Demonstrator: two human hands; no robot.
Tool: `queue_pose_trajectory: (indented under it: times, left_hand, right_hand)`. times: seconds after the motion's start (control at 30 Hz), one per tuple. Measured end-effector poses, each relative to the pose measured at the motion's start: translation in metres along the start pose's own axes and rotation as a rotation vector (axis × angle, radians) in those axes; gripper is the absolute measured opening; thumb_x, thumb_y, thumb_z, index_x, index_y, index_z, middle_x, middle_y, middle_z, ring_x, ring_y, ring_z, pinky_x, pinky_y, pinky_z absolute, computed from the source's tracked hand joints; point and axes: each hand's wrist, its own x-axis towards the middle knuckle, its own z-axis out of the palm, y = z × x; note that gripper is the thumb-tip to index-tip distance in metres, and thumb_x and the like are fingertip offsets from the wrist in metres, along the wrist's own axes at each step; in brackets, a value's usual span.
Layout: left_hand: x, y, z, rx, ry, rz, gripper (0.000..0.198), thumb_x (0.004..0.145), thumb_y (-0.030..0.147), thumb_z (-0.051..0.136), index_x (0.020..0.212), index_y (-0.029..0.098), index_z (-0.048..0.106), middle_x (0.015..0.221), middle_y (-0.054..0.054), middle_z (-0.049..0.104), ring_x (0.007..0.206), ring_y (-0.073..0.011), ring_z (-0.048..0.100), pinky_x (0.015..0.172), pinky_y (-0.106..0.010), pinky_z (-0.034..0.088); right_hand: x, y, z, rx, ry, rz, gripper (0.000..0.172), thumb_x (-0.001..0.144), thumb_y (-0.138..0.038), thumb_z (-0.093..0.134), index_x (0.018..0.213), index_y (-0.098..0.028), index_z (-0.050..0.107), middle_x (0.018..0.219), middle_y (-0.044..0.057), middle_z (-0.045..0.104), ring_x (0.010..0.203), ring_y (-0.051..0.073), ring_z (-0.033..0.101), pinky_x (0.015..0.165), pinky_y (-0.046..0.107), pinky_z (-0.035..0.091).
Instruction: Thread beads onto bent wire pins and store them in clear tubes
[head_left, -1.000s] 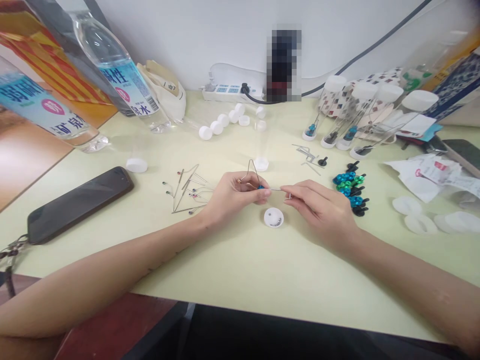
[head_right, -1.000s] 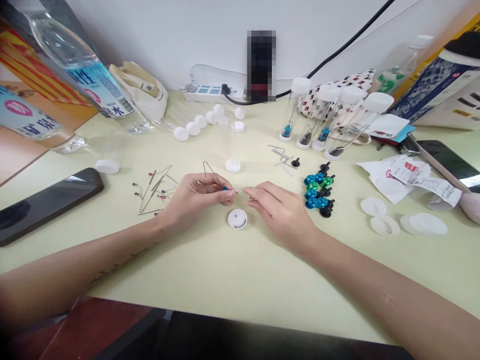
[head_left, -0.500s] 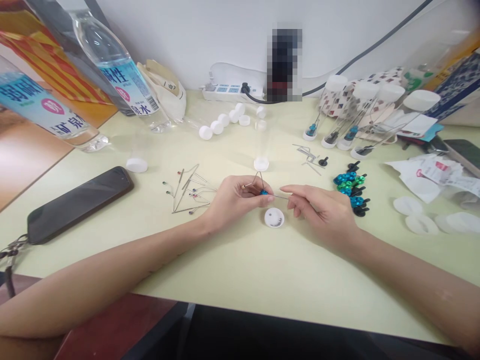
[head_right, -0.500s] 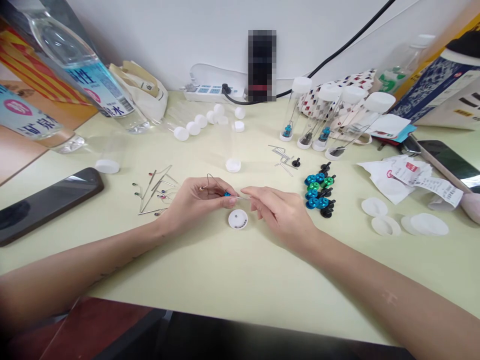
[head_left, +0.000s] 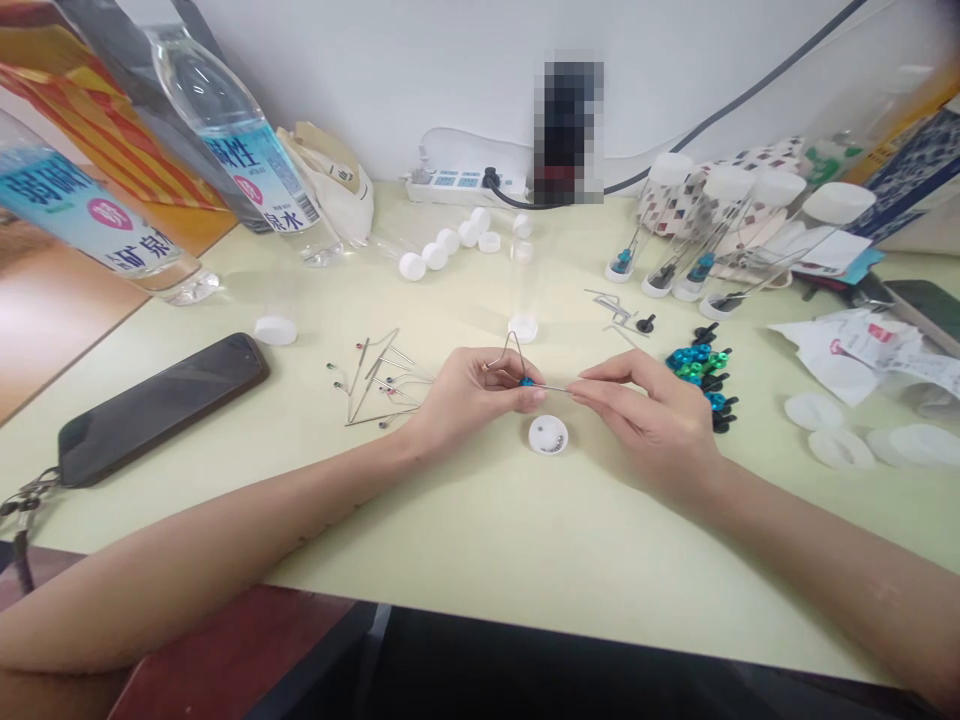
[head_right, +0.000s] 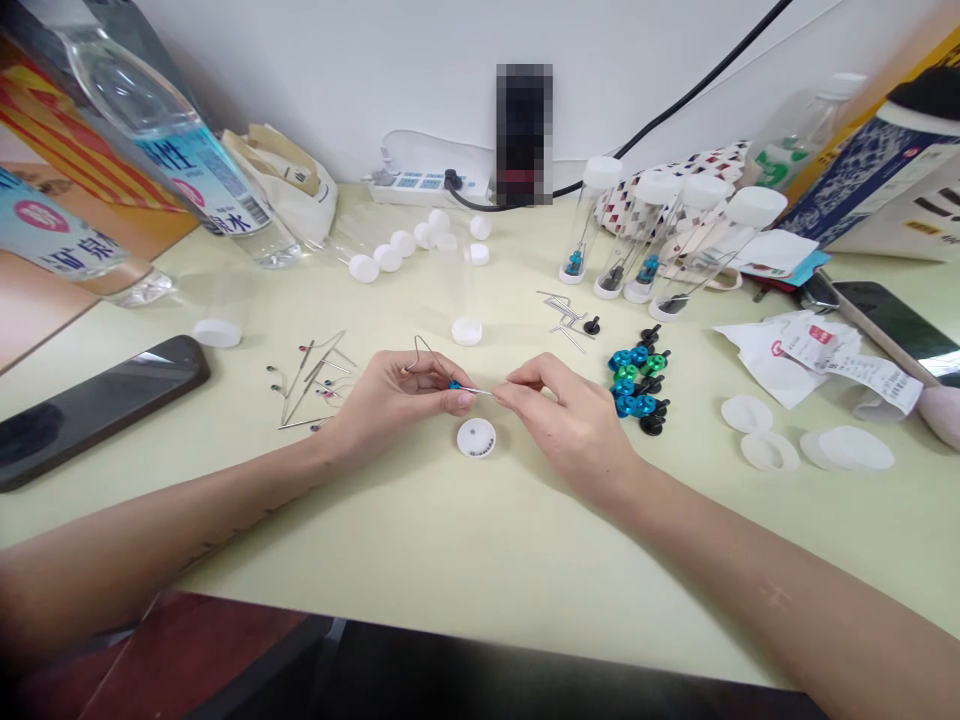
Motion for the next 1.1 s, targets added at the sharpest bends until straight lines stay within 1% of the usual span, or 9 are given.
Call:
queue_pose_trajectory:
  times: [0.1, 0.2, 0.37, 0.57, 0.67, 0.8, 0.9, 1.0, 1.1]
  left_hand:
    - [-0.0004, -0.0013, 0.0005, 0.000, 0.020, 0.004, 0.018, 0.069, 0.026, 0.076, 0.080, 0.014, 0.069, 0.075, -0.003, 0.068, 0.072, -0.0152, 0.064, 0.070, -0.028, 0.052]
    - [-0.0008, -0.0015, 0.0014, -0.005, 0.035, 0.018, 0.016, 0.069, 0.024, 0.076, 0.079, 0.015, 0.069, 0.076, -0.002, 0.068, 0.072, -0.0144, 0.064, 0.070, -0.027, 0.052]
    - [-0.0002, -0.0015, 0.0021, -0.001, 0.036, 0.032, 0.017, 0.068, 0.026, 0.076, 0.079, 0.014, 0.069, 0.073, -0.002, 0.067, 0.071, -0.0146, 0.063, 0.070, -0.028, 0.051]
    - [-0.0002, -0.0017, 0.0018, 0.066, 0.026, 0.079, 0.017, 0.073, 0.030, 0.073, 0.081, 0.015, 0.070, 0.080, -0.005, 0.070, 0.073, -0.0153, 0.063, 0.072, -0.029, 0.052]
    - [0.0009, -0.0005, 0.0003, 0.052, 0.030, 0.047, 0.017, 0.073, 0.031, 0.072, 0.081, 0.015, 0.070, 0.080, -0.005, 0.070, 0.075, -0.0163, 0.064, 0.073, -0.029, 0.053]
    - [0.0038, 0.0003, -0.0017, 0.005, 0.076, 0.035, 0.020, 0.072, 0.031, 0.074, 0.082, 0.014, 0.069, 0.076, -0.004, 0.069, 0.072, -0.0152, 0.064, 0.073, -0.029, 0.053]
    - [0.0053, -0.0013, -0.0015, -0.012, 0.082, 0.045, 0.020, 0.070, 0.029, 0.075, 0.081, 0.014, 0.069, 0.073, -0.002, 0.067, 0.070, -0.0138, 0.063, 0.073, -0.028, 0.053]
    - [0.0052, -0.0026, -0.0001, -0.005, 0.055, 0.039, 0.021, 0.069, 0.030, 0.075, 0.080, 0.014, 0.069, 0.072, -0.002, 0.066, 0.069, -0.0140, 0.063, 0.073, -0.029, 0.053]
    - [0.0042, -0.0026, 0.0014, 0.026, 0.038, 0.061, 0.022, 0.068, 0.032, 0.075, 0.079, 0.014, 0.068, 0.070, -0.003, 0.067, 0.068, -0.0149, 0.062, 0.072, -0.031, 0.053]
  right_hand:
    - [0.0000, 0.0013, -0.0002, 0.007, 0.008, -0.028, 0.021, 0.088, -0.009, 0.053, 0.090, -0.023, 0.068, 0.078, 0.003, 0.064, 0.062, 0.011, 0.058, 0.050, 0.023, 0.044]
    - [0.0005, 0.0004, -0.0005, 0.040, -0.023, 0.004, 0.021, 0.090, -0.010, 0.051, 0.091, -0.022, 0.069, 0.073, 0.002, 0.065, 0.058, 0.010, 0.058, 0.047, 0.022, 0.043]
    - [0.0004, -0.0016, -0.0009, 0.247, -0.138, 0.137, 0.022, 0.090, -0.012, 0.050, 0.099, -0.019, 0.069, 0.073, 0.002, 0.065, 0.062, 0.011, 0.060, 0.056, 0.023, 0.048]
    - [0.0009, -0.0016, -0.0001, 0.482, -0.210, 0.327, 0.019, 0.091, -0.016, 0.051, 0.098, -0.019, 0.069, 0.068, 0.000, 0.064, 0.053, 0.009, 0.059, 0.050, 0.020, 0.051]
    - [0.0009, -0.0003, 0.0025, 0.444, -0.200, 0.256, 0.021, 0.093, -0.017, 0.049, 0.103, -0.020, 0.067, 0.071, 0.000, 0.066, 0.057, 0.010, 0.062, 0.056, 0.022, 0.053]
    - [0.0006, 0.0011, 0.0048, 0.254, -0.096, 0.088, 0.024, 0.091, -0.021, 0.054, 0.113, -0.019, 0.063, 0.093, 0.007, 0.069, 0.077, 0.014, 0.065, 0.070, 0.027, 0.055]
    - [0.0007, 0.0021, 0.0046, 0.171, -0.080, 0.022, 0.022, 0.091, -0.017, 0.054, 0.109, -0.017, 0.065, 0.097, 0.009, 0.069, 0.081, 0.015, 0.066, 0.072, 0.027, 0.055]
    - [0.0010, 0.0034, 0.0037, 0.208, -0.101, 0.036, 0.022, 0.093, -0.016, 0.048, 0.104, -0.017, 0.067, 0.087, 0.007, 0.070, 0.076, 0.014, 0.066, 0.067, 0.026, 0.055]
    - [0.0015, 0.0039, 0.0035, 0.364, -0.155, 0.165, 0.024, 0.094, -0.020, 0.044, 0.101, -0.018, 0.067, 0.074, 0.003, 0.067, 0.059, 0.011, 0.063, 0.057, 0.025, 0.054]
